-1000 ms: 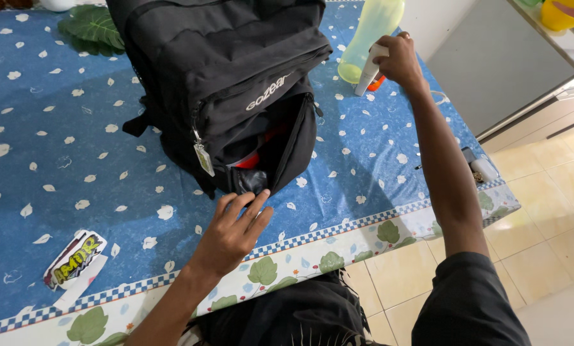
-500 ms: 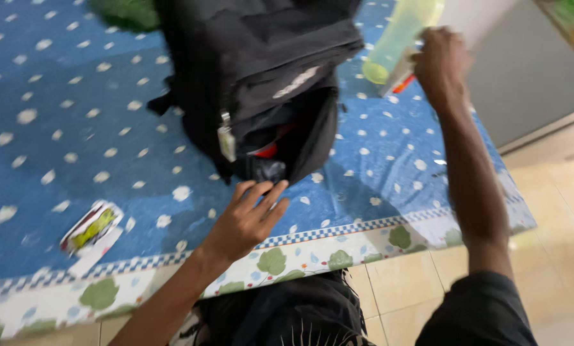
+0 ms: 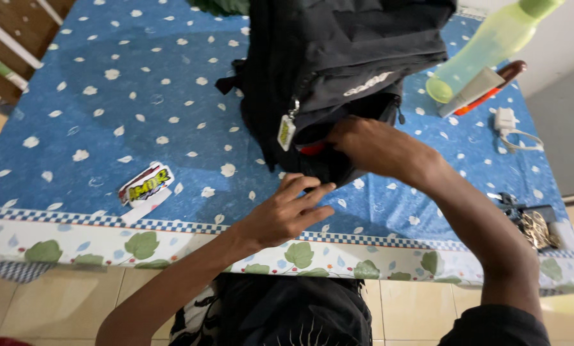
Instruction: The person unpacks a black backpack placed on a table, removing a water bottle, wallet, keys, charger, hairbrush, and other small items. The person places each item on the table and then zips the backpack closed.
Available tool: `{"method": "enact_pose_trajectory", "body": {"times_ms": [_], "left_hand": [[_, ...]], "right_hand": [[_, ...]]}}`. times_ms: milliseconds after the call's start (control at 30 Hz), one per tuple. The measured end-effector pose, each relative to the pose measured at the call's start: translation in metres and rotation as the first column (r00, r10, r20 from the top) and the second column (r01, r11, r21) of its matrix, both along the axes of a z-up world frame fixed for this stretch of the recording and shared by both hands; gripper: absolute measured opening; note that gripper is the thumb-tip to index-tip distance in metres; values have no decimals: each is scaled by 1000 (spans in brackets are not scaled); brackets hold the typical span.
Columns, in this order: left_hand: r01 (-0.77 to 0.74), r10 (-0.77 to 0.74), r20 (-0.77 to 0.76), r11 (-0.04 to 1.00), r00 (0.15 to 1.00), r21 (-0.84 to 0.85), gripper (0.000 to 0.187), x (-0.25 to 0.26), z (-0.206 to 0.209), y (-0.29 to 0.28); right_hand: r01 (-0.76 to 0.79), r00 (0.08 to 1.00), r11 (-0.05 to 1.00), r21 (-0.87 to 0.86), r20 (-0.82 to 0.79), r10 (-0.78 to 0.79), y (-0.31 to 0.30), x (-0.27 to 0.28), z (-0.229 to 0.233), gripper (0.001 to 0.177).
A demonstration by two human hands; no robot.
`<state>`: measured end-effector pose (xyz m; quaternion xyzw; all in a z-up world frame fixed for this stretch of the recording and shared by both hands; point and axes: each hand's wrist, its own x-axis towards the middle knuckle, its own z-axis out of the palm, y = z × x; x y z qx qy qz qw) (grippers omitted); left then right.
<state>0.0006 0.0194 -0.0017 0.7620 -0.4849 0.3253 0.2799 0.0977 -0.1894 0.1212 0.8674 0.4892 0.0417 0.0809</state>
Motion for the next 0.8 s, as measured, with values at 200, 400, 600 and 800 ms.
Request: {"method": "enact_pose_trajectory", "body": {"times_ms": [200,400,600,800], "left_hand": [[27,-27,7,999,1000,20,17,2,-5,-2],[-2,0,32,998,1000,66,15,0,-10,-7],[-7,5,37,999,999,53,17,0,-14,-7],[-7,7,8,998,1000,69,19,0,-15,-9]], "right_hand": [[368,910,800,-474,9,-414,-14,57,-54,23],[413,901,772,-484,94,-423,-24,73,-95,26],[280,911,927,-249,-236,-338,-35,56,-51,63],[229,843,941,-248,-434,-319,-21,54,-19,59]]}}
